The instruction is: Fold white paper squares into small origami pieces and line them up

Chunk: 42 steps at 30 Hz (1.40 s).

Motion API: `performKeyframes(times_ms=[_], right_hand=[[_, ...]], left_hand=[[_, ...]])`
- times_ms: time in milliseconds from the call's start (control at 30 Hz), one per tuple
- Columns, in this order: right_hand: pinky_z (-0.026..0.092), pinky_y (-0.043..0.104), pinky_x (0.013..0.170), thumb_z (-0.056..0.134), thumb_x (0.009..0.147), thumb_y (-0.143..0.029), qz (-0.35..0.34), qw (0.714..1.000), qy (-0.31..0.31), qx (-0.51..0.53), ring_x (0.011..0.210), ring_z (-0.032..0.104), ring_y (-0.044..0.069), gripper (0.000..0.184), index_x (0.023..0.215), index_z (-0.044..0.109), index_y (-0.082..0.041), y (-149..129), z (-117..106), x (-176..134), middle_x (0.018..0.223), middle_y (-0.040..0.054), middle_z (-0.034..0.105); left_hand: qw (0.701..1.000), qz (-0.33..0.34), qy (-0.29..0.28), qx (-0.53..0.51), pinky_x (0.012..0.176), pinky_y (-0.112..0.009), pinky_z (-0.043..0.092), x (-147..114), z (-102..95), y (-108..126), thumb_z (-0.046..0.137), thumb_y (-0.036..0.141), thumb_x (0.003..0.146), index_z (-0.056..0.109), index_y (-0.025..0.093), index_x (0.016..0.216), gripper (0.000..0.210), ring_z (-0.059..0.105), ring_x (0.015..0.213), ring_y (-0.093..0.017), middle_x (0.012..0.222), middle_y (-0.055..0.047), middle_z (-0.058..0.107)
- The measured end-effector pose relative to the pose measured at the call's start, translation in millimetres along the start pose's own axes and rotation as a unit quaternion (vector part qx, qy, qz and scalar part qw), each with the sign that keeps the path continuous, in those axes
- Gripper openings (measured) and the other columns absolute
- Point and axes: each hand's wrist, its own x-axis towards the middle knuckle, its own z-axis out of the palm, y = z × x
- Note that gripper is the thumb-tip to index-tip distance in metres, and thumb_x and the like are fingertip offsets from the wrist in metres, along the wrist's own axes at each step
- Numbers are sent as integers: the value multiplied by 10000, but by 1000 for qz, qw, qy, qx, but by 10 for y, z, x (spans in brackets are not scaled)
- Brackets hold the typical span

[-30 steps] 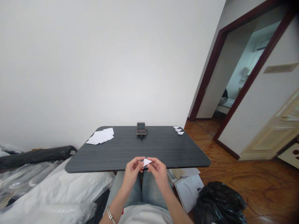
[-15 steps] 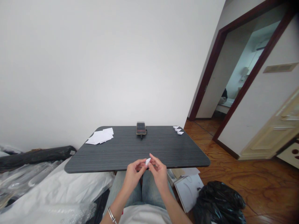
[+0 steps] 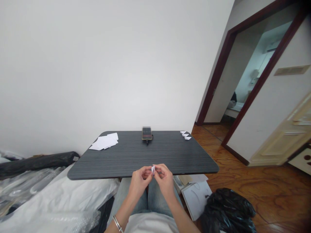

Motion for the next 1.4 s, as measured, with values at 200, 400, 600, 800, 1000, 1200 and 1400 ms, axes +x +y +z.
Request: performKeyframes(times_ms=[200, 400, 600, 800, 1000, 1200, 1400], right_hand=[[487, 211, 517, 542, 716, -136, 2, 1000, 4, 2, 685, 577, 152, 157, 823, 650, -176, -41, 13, -6, 840, 52, 567], [465, 203, 516, 542, 719, -146, 20, 999, 1, 36, 707, 554, 155, 136, 784, 655, -182, -13, 2, 4, 819, 47, 557], [443, 216, 522, 538, 727, -154, 33, 995, -11, 96, 657, 537, 140, 128, 713, 660, -190, -12, -9, 19, 759, 25, 538], [423, 223, 535, 544, 726, -165, 36, 988, -19, 147, 596, 525, 121, 117, 667, 643, -188, -38, -14, 29, 702, 3, 554], [417, 228, 543, 543, 725, -167, 39, 988, -24, 149, 565, 519, 118, 105, 664, 628, -185, 13, -31, 38, 659, -5, 558], [420, 229, 550, 526, 724, -143, 9, 995, -7, 101, 588, 515, 124, 147, 635, 635, -188, -61, -40, 41, 666, 4, 557], [431, 222, 546, 548, 724, -153, 3, 995, -11, 97, 652, 533, 141, 130, 633, 634, -185, -61, -29, 29, 696, 18, 563]], left_hand=[[997, -12, 12, -72, 571, -230, 465, 11, 3, 10, 565, 204, 703, 604, 118, 898, 216, 614, 608, -153, 694, -52, 680], [978, -67, -1, -197, 560, -222, 459, 52, -13, 2, 600, 138, 631, 601, 110, 861, 232, 579, 536, -116, 592, -9, 644], [958, -90, -21, -273, 613, -241, 483, 46, -46, 19, 643, 200, 645, 599, 110, 907, 281, 608, 601, -126, 674, -37, 669], [948, -98, -42, -300, 669, -269, 492, 45, -89, 14, 671, 220, 649, 602, 114, 962, 338, 627, 661, -151, 707, -51, 676], [941, -109, -48, -316, 721, -286, 491, 21, -94, 2, 669, 266, 671, 604, 124, 983, 349, 634, 704, -157, 742, -62, 686], [943, -120, -36, -310, 699, -293, 497, 34, -76, 48, 676, 299, 656, 621, 125, 904, 307, 638, 695, -166, 748, -64, 687], [954, -83, -14, -288, 582, -228, 471, 51, -54, 48, 730, 240, 581, 589, 130, 805, 286, 601, 610, -127, 661, -21, 654]])
